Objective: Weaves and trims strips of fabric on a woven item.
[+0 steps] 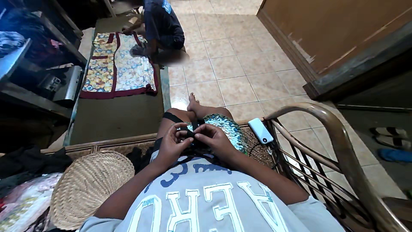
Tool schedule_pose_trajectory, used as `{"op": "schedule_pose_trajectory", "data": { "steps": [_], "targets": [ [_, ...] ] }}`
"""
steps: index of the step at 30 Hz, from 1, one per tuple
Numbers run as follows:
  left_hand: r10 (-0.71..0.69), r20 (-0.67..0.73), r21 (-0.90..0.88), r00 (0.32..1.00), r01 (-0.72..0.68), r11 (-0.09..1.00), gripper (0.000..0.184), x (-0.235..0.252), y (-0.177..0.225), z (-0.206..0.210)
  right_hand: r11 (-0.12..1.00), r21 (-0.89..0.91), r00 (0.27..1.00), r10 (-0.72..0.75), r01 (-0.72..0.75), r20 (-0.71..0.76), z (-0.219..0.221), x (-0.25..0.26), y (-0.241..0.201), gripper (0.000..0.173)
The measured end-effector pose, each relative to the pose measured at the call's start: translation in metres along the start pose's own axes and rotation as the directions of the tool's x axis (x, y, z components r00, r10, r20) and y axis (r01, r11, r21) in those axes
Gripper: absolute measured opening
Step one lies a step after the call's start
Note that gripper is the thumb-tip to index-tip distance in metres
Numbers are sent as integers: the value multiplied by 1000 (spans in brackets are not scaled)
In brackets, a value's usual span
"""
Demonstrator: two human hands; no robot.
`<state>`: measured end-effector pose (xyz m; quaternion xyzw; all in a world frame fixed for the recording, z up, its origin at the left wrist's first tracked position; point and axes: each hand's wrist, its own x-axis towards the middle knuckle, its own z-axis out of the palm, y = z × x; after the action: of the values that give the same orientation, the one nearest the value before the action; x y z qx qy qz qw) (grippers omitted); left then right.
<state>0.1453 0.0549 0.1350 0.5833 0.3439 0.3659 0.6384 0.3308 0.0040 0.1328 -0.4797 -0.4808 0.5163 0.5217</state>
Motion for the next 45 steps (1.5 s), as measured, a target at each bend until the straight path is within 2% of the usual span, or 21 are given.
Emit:
{"op": "schedule_pose_trajectory", "data": {
  "steps": [3, 10, 14, 19, 23, 28, 30, 32, 35, 37, 40, 45],
  "targets": [
    [-33, -5, -31, 999, 32, 999, 53, 1, 0, 0, 1000, 10, 1000, -12, 12, -9, 0, 0, 0, 12],
    [-20, 16, 18, 1000, 19, 1000, 59, 0, 0, 0, 995, 23, 991, -99, 101, -95, 4, 1, 2, 28],
    [-70, 20, 11, 997, 70, 997, 57, 1, 2, 1, 992, 100, 990, -61, 74, -129, 6, 1, 3, 28],
    [-181, 38, -31, 983, 182, 983, 55, 0, 8, 1, 992, 68, 989, -98, 106, -109, 6, 0, 3, 31],
    [-99, 18, -39, 995, 99, 994, 53, 0, 1, -1, 987, 16, 984, -160, 162, -82, 6, 0, 4, 29],
    [12, -20, 34, 1000, -12, 999, 51, -5, 14, -14, 981, -108, 976, -177, 164, -124, -6, 4, 0, 11],
    [14, -12, 51, 1000, -13, 999, 50, -11, 18, -22, 944, -303, 987, -150, 127, -52, -22, 13, 7, 15],
    [12, 8, 61, 1000, -13, 998, 49, -16, 18, -30, 883, -461, 992, -41, 92, 119, -40, 23, 17, 23],
    [38, 17, 53, 999, -39, 998, 49, -23, 16, -38, 874, -481, 927, 118, 74, 357, -53, 34, 25, 31],
    [40, 2, 56, 999, -40, 998, 49, -25, 15, -41, 898, -437, 876, 172, 48, 450, -51, 37, 22, 32],
    [44, -84, 90, 995, -37, 995, 45, -26, 14, -46, 903, -419, 856, 143, 93, 498, -52, 40, 14, 23],
    [58, -301, 107, 952, -26, 994, 41, -20, -1, -64, 892, -420, 907, 25, 169, 420, -77, 29, -23, 13]
  ]
}}
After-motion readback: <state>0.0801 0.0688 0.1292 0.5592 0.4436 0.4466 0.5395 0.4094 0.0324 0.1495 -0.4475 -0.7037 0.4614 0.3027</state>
